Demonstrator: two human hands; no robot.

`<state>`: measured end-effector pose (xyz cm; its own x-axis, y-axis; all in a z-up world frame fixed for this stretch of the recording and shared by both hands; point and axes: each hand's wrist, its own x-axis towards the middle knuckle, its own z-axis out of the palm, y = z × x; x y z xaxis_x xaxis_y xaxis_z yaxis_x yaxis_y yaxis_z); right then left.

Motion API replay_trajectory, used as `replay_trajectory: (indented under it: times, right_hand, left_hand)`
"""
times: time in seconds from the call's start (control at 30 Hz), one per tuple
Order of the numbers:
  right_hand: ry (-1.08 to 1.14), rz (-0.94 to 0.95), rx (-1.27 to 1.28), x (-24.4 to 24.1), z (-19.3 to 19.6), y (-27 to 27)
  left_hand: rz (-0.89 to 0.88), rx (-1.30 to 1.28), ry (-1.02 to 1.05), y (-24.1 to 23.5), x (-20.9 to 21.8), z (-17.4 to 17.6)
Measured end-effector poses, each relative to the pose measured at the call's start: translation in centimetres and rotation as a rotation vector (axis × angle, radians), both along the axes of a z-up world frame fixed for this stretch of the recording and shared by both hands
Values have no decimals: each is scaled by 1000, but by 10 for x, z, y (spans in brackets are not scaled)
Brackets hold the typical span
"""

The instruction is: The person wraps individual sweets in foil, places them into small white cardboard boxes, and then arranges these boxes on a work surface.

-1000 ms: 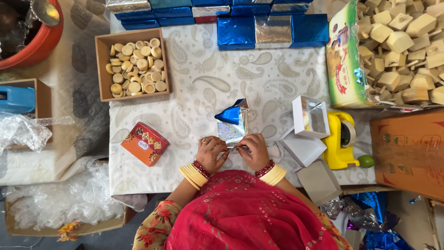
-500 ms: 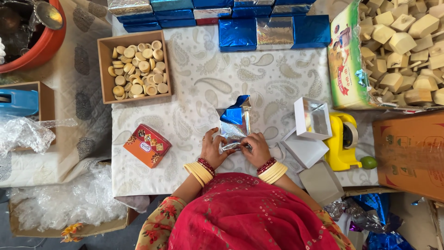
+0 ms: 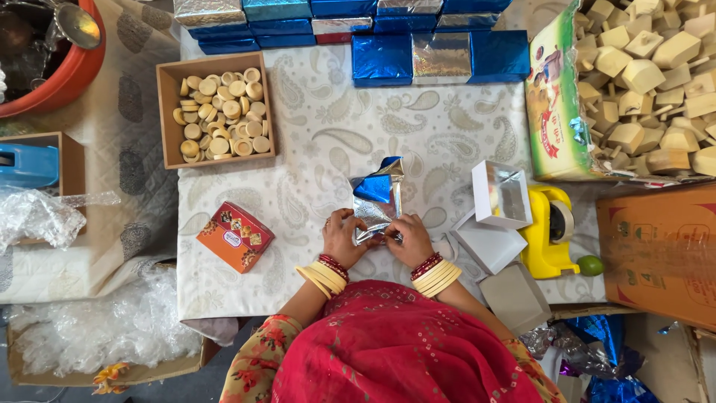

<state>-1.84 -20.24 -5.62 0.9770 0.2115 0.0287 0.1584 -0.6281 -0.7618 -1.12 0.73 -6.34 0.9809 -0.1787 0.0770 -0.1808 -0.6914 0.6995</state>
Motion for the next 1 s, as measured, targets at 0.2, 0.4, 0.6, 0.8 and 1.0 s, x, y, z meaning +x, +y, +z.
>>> replay_trajectory:
  times: [0.2, 0.4, 0.6, 0.8, 1.0]
  right_hand:
    - [-245, -27, 1, -14, 12, 2]
    - [-394, 100, -275, -29, 33, 10]
    - [-403, 14, -321, -35, 25, 9]
    - [-444, -294, -243, -52, 13, -35]
    - [-526, -760, -414, -100, 8, -150]
  left_hand:
    - [51, -73, 11, -5, -1, -18]
    - [88, -137, -15, -6, -5, -25]
    - [28, -38, -85, -7, -5, -13]
    - [-108, 37, -111, -5, 1, 11]
    - [-269, 122, -120, -3, 12, 7]
